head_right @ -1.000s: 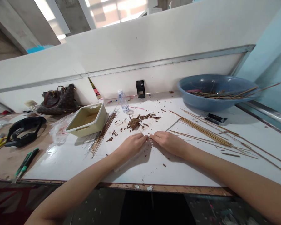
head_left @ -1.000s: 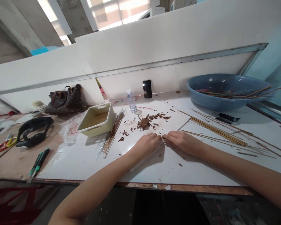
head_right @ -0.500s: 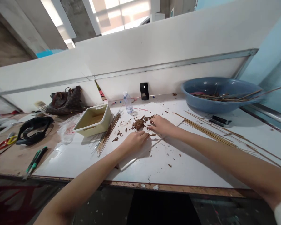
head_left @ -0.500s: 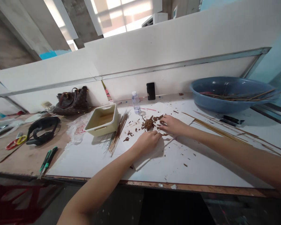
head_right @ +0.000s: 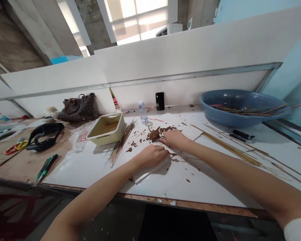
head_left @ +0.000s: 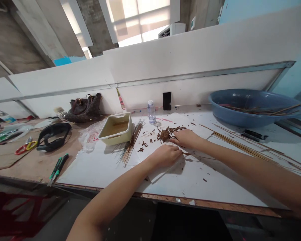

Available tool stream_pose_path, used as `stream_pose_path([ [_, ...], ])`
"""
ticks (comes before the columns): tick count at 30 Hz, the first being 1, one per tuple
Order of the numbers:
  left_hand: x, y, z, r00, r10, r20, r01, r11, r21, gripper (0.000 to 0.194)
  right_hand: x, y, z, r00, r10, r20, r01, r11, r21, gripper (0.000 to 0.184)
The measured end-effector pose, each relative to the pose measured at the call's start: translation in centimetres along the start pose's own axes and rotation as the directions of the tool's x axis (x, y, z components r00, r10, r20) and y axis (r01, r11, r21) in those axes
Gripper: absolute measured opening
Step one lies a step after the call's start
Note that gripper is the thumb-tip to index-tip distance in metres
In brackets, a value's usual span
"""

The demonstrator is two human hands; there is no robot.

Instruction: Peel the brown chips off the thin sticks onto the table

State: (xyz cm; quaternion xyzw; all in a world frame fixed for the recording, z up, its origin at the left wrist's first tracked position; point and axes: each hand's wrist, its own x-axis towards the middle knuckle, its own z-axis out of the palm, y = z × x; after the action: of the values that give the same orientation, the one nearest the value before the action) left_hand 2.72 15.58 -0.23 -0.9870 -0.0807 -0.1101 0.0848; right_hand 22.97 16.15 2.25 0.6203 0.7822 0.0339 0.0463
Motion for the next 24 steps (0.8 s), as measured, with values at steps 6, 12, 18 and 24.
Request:
stream_pose_path([
  [6, 0.0, -0.2, 0.2, 0.999, -0.034, -0.006, 0.034, 0.999, -0.008, 0.026, 0.5, 0.5, 0.8, 0.997, -0.077, -0.014, 0.077, 0.997, -0.006, 0.041],
  [12, -0.1, 0.1, -0.3, 0.998, -0.057, -0.019, 0.056, 0.998, -0.018, 0.03, 0.9, 2.4, 0.5, 1.0, -0.022, -0.02, 0.022, 1.0, 0.0, 0.042],
  [18, -0.2, 0.0, -0.5, 0.998, -0.067, -0.015, 0.067, 0.997, -0.024, 0.025, 1.7, 5.3, -0.7, 0.999, 0.044, -0.03, -0.044, 0.999, -0.015, 0.043],
  [24, -0.1, -0.1, -0.2, 0.998, -0.062, -0.011, 0.061, 0.997, -0.04, 0.025, 2.9, 6.6, -0.6, 0.999, -0.033, -0.004, 0.033, 0.999, -0.018, 0.046],
])
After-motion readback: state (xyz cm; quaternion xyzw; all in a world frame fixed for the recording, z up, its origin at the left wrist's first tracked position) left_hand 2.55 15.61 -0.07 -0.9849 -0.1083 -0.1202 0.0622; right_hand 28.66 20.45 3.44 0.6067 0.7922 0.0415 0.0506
